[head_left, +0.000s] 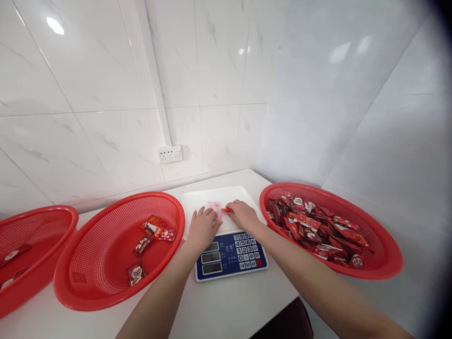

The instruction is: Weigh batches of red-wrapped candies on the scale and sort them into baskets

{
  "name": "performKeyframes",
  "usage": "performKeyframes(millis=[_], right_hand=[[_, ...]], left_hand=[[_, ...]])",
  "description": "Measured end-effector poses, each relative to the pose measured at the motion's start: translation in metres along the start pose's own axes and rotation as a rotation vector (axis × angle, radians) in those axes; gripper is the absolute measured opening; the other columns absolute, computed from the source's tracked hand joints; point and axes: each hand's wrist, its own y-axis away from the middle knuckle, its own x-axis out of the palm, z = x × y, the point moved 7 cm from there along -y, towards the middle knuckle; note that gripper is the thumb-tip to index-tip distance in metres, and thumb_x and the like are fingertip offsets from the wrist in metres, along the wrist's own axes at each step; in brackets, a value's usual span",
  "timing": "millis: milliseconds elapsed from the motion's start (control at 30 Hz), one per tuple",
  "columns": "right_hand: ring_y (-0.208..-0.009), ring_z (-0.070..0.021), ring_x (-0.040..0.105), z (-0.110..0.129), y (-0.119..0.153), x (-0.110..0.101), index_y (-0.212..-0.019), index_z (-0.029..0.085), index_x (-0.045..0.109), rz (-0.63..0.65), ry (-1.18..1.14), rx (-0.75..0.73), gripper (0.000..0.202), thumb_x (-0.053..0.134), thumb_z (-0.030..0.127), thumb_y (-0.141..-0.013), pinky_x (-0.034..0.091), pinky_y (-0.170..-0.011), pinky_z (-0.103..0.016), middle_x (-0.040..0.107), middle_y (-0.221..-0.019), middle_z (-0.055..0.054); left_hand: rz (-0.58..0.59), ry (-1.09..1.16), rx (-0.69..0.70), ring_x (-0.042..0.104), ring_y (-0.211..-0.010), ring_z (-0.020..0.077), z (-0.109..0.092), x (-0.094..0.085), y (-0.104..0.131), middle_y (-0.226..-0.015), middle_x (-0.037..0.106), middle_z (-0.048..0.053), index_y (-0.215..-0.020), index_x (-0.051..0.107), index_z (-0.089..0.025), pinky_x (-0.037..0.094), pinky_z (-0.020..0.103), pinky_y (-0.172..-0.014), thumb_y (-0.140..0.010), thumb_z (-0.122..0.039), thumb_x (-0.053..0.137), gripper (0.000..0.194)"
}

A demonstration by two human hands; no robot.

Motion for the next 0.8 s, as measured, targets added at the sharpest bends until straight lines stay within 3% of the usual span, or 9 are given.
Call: performKeyframes(millis=[167,300,400,533,667,800], right_hand=[[-0.102,-0.0221,0.054,0.006,0.001,-0.003,-0.107,0.025,0.061,-0.006,-0.016,-0.013,0.026,0.044,0.026,-0.087,0.040,-0.073,-0.028,0.061,-0.107,-0.007],[-0.109,-0.0222,0.050,-0.011,0.025,-0.025,-0.115,0.025,0.057,-0.033,-0.032,-0.026,0.032,0.048,0.024,-0.085,0.039,-0.085,-0.031,0.058,-0.118,-0.006],[-0.110,-0.0218,0.050,-0.051,0.046,-0.051,-0.116,0.024,0.058,-0.071,-0.029,0.044,0.032,0.049,0.024,-0.085,0.038,-0.089,-0.031,0.058,-0.120,-0.006],[-0.106,-0.0244,0.053,-0.132,0.077,-0.080,-0.112,0.024,0.059,-0.070,0.088,0.289,0.030,0.048,0.028,-0.085,0.040,-0.082,-0.032,0.061,-0.116,-0.007],[-0.092,-0.0284,0.060,-0.193,0.100,-0.080,-0.102,0.019,0.064,0.053,0.157,0.474,0.027,0.048,0.030,-0.084,0.042,-0.069,-0.032,0.065,-0.103,-0.013],[-0.092,-0.0278,0.060,-0.209,0.105,-0.068,-0.106,0.017,0.061,0.084,0.152,0.486,0.030,0.053,0.028,-0.080,0.041,-0.068,-0.030,0.063,-0.107,-0.014]], left_hand=[[-0.074,0.038,0.026,0.045,-0.119,0.0304,0.002,-0.006,0.003,-0.116,0.061,0.009,-0.098,0.062,-0.019,0.033,0.050,-0.099,-0.085,-0.028,0.049,0.021],[-0.134,0.136,0.099,0.051,-0.114,0.0219,-0.001,-0.016,0.030,-0.116,0.061,0.008,-0.102,0.060,-0.020,0.041,0.039,-0.097,-0.089,-0.030,0.040,0.025],[-0.150,0.248,0.083,0.062,-0.096,0.0191,0.006,-0.023,0.055,-0.101,0.067,0.006,-0.096,0.061,-0.022,0.050,0.031,-0.084,-0.088,-0.036,0.042,0.025],[-0.163,0.312,-0.017,0.066,-0.084,0.0198,0.021,-0.030,0.078,-0.088,0.071,0.003,-0.088,0.064,-0.024,0.054,0.028,-0.071,-0.083,-0.044,0.048,0.026],[-0.153,0.368,-0.082,0.068,-0.079,0.0201,0.021,-0.030,0.080,-0.083,0.072,0.002,-0.085,0.066,-0.025,0.055,0.027,-0.066,-0.079,-0.050,0.049,0.031],[-0.141,0.389,-0.054,0.068,-0.077,0.0195,0.009,-0.026,0.075,-0.082,0.073,0.001,-0.084,0.067,-0.025,0.056,0.026,-0.065,-0.079,-0.049,0.050,0.030]])
